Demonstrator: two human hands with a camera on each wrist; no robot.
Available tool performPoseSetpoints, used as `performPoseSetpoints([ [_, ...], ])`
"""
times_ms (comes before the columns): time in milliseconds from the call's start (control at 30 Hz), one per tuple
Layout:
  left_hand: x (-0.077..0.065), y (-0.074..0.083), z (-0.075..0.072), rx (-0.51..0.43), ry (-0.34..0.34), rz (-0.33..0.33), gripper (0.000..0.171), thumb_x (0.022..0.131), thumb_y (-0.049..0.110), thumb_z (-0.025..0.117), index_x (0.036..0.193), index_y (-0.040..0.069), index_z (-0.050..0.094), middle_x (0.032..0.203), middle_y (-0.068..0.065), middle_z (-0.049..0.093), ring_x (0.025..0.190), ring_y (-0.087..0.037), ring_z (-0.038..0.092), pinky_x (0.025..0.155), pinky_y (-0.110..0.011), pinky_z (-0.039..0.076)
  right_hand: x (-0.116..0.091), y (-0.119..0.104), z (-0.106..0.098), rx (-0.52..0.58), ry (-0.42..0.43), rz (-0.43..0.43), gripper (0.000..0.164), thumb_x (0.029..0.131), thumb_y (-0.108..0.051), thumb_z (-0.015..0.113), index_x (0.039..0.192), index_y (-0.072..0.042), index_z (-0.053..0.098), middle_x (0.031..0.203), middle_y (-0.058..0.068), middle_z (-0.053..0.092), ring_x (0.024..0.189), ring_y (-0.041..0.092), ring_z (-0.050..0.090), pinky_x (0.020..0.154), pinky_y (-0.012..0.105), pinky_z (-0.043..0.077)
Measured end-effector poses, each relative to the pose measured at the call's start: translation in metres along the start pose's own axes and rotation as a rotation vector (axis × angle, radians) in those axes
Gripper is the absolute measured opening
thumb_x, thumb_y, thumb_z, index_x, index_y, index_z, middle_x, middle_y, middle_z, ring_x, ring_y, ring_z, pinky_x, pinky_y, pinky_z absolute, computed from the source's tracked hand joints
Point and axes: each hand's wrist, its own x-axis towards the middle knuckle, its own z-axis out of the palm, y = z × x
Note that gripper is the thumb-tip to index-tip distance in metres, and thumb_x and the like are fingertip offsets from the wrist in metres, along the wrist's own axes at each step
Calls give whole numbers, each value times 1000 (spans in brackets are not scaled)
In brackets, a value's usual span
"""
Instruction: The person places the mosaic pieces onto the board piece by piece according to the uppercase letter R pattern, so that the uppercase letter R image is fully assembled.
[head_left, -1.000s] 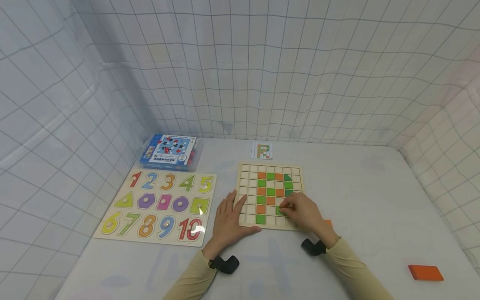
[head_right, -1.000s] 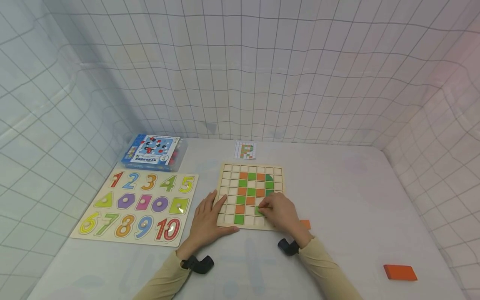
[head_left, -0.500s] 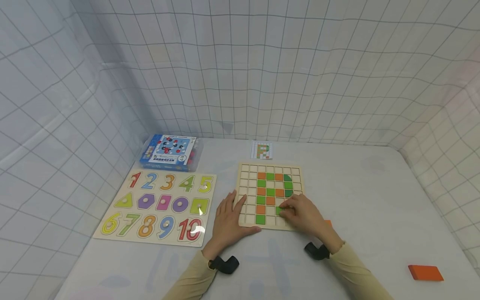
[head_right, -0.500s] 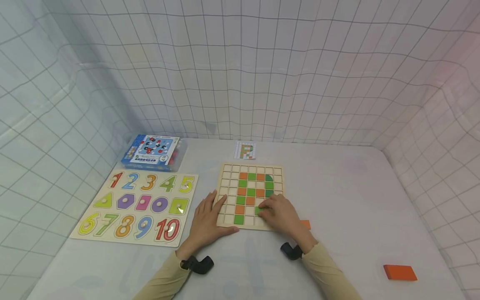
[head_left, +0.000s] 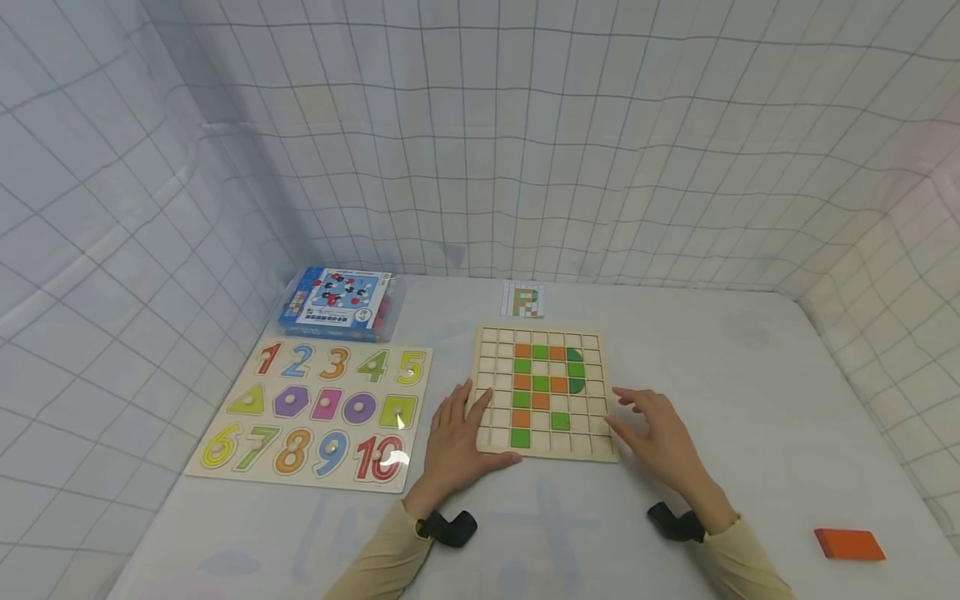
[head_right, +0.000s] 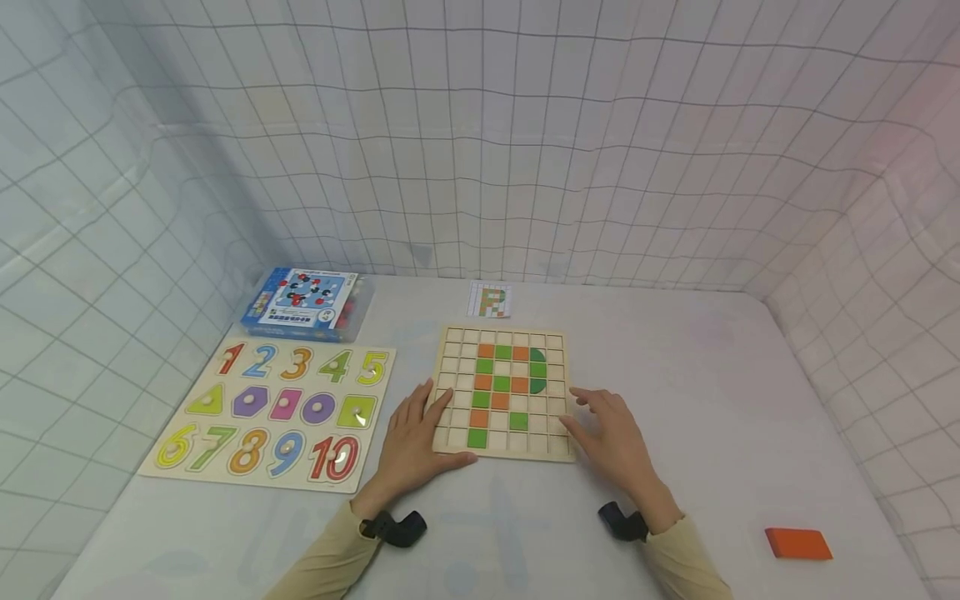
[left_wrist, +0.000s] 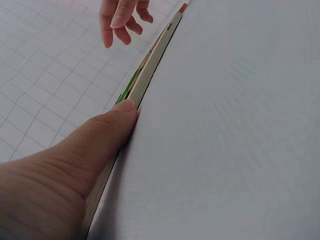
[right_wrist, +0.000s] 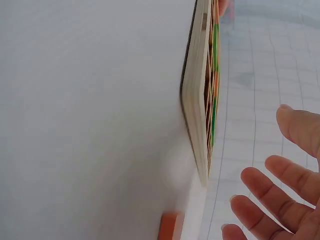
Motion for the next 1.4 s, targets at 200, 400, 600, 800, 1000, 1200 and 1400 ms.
performPoseSetpoints([
  [200,0,0,-1,-11,3,3,105,64,70,71,147,15,37,152,-15,21,139,-31,16,109,-49,16,-15,11,-10,-24,24,53,49,82,-13,75,126,-3,57,105,11,63,92,25,54,72,43,46],
  [400,0,0,0,-17,12,12,105,64,68,72,146,14,37,152,-15,20,138,-32,17,109,-50,16,-26,17,-21,-32,36,64,48,82,-12,75,125,-1,57,105,12,62,93,26,54,74,43,43],
  [600,0,1,-2,-22,4,1,104,64,68,72,146,15,37,152,-15,20,139,-32,16,109,-49,15,-32,21,-28,-35,19,85,47,82,-12,75,124,0,58,106,14,62,93,27,53,73,44,43],
  [800,0,1,-2,-12,-5,-2,104,64,68,72,147,15,37,152,-15,20,139,-32,16,110,-49,15,-37,23,-30,-43,-12,107,45,83,-13,75,122,0,59,107,14,61,96,29,53,75,46,43],
  [1000,0,1,-2,-13,-13,-2,104,64,68,72,147,14,37,152,-16,20,139,-32,15,110,-49,14,-38,22,-30,-46,-22,101,45,81,-18,77,119,0,61,107,16,62,98,33,53,77,48,43],
  [1200,0,1,-2,-2,-23,-9,104,65,69,71,147,14,36,153,-15,19,139,-32,15,110,-49,14,-38,23,-31,-51,-39,103,45,81,-23,77,115,1,64,106,16,64,100,37,54,81,51,43],
  [1400,0,1,-3,-1,-28,-11,105,65,70,70,147,15,36,153,-15,19,139,-31,14,110,-48,13,-39,25,-31,-82,-78,123,43,78,-21,79,112,2,65,105,16,64,100,36,55,84,50,43],
])
